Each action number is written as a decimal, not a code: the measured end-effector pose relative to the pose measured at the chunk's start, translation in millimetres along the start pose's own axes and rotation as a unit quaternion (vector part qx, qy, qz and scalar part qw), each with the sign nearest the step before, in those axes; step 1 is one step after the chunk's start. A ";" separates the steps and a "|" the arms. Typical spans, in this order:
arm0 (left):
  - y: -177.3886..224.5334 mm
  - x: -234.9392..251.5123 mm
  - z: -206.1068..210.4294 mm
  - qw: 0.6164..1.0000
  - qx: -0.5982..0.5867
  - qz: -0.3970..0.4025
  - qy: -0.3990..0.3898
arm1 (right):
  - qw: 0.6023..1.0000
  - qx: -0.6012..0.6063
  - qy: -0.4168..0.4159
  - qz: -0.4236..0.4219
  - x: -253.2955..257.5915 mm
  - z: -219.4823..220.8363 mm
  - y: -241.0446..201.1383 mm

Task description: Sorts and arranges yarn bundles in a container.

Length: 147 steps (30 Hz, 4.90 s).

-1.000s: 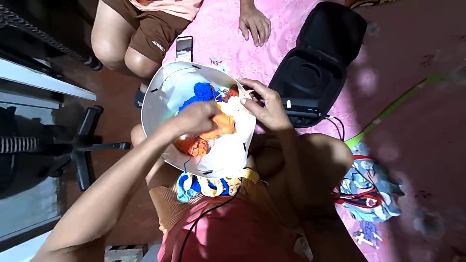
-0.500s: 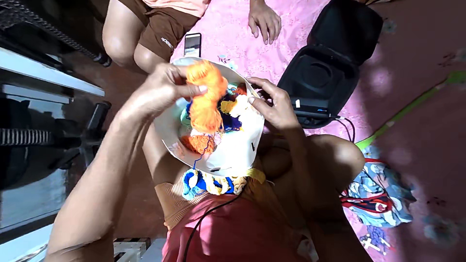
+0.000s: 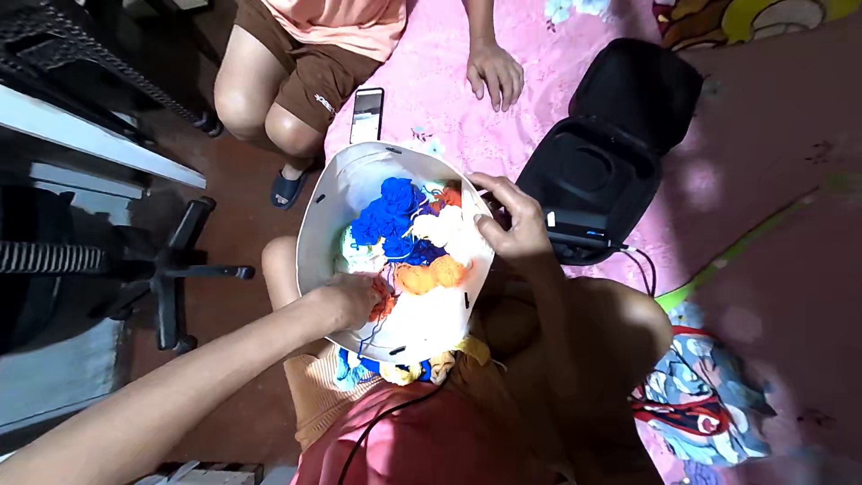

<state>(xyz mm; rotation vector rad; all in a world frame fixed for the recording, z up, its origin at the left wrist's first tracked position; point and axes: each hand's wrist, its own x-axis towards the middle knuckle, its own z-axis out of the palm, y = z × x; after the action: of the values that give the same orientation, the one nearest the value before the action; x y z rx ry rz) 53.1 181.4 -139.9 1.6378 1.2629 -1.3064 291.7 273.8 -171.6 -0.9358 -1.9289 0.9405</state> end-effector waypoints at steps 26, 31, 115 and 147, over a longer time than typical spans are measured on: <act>84.9 9.2 -1.7 0.989 0.029 0.074 0.125 | 0.999 -0.018 0.003 -0.037 0.3 12.8 2.2; 78.3 -18.6 -15.1 0.992 0.018 0.105 0.075 | 0.999 -0.019 0.008 -0.044 0.3 13.4 2.1; 94.6 -14.3 13.5 0.922 -0.140 0.148 0.330 | 0.994 -0.071 0.021 -0.083 -2.3 2.1 -2.2; 76.5 -19.0 -26.5 0.950 -0.113 0.049 0.285 | 0.995 0.035 -0.061 -0.069 -5.9 -24.3 -0.8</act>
<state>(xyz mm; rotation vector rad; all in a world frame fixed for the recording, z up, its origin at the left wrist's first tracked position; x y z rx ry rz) 133.5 177.9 -119.1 1.9471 1.5668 -0.6053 315.0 275.1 -162.5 -0.7084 -2.0206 0.9966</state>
